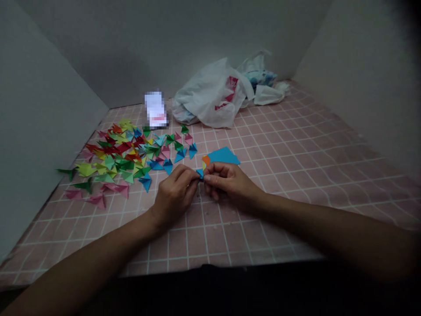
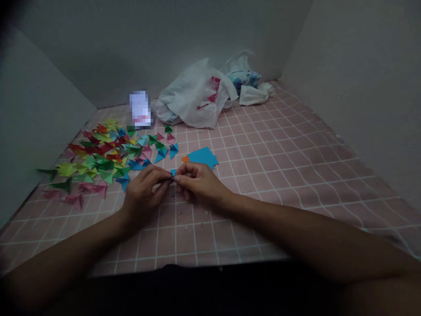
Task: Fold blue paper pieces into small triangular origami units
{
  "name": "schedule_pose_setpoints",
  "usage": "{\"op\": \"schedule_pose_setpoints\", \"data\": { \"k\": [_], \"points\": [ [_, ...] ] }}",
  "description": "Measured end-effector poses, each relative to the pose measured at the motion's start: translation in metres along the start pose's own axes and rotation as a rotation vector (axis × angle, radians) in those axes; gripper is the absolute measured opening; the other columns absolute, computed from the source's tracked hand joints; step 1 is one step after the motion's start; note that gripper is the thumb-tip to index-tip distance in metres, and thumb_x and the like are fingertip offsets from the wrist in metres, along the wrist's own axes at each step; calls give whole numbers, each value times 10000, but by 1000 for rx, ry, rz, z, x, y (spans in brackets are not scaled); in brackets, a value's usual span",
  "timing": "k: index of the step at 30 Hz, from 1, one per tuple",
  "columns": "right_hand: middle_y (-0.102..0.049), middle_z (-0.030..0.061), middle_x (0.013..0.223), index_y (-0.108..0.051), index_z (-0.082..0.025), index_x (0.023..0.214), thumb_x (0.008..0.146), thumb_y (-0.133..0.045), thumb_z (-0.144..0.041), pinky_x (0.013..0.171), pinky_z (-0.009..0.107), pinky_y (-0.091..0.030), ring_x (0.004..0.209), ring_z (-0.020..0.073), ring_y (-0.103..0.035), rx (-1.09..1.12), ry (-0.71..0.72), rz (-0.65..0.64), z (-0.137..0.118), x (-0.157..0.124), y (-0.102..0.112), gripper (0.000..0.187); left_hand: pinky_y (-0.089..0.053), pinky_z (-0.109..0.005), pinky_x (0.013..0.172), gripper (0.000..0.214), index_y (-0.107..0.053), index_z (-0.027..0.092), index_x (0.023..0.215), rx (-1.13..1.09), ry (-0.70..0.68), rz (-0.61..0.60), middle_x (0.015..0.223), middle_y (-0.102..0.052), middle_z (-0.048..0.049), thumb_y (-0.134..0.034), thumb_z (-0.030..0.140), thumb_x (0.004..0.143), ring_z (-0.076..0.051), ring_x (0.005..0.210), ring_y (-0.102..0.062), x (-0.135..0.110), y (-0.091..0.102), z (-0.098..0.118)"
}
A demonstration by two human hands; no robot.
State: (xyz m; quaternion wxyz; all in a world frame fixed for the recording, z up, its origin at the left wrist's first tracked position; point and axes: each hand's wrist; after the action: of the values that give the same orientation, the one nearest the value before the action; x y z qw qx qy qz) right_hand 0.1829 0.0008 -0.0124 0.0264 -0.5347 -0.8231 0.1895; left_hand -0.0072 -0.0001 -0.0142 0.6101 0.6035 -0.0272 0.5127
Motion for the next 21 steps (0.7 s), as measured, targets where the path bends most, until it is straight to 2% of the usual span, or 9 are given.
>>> {"op": "schedule_pose_setpoints", "data": {
  "k": [9,16,21],
  "points": [
    [-637,-47,591,-620,-178,826,789,-767,-327,429,189,-387,430,71,-524,14,-7,0,1,2,1,212,-575,-252,750,118,-625,177,935,14,-10,5,868,-661,-36,-592,66,954,-155,828,-676,0,0,0],
    [-637,-52,575,-625,-185,797,741,-812,-350,415,186,-383,422,70,-519,13,-21,17,-1,0,-1,256,-583,-256,722,122,-621,184,940,56,-25,-11,875,-669,-36,-570,74,960,-159,830,-687,0,1,1],
    [-636,-49,562,-605,-189,765,753,-747,-285,406,176,-372,410,69,-516,-7,-31,34,-4,1,-1,172,-579,-273,740,120,-628,190,928,-8,27,-13,866,-676,-36,-584,81,954,-161,835,-681,0,2,1]
  ]
}}
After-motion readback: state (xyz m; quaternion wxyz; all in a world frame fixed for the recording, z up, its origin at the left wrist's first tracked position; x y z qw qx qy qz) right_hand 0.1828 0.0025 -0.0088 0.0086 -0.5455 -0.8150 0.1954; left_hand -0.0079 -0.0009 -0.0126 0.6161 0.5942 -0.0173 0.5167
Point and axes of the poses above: each hand's wrist, its own x-axis towards the middle knuckle, its own y-axis out of the back of the hand, z = x × y
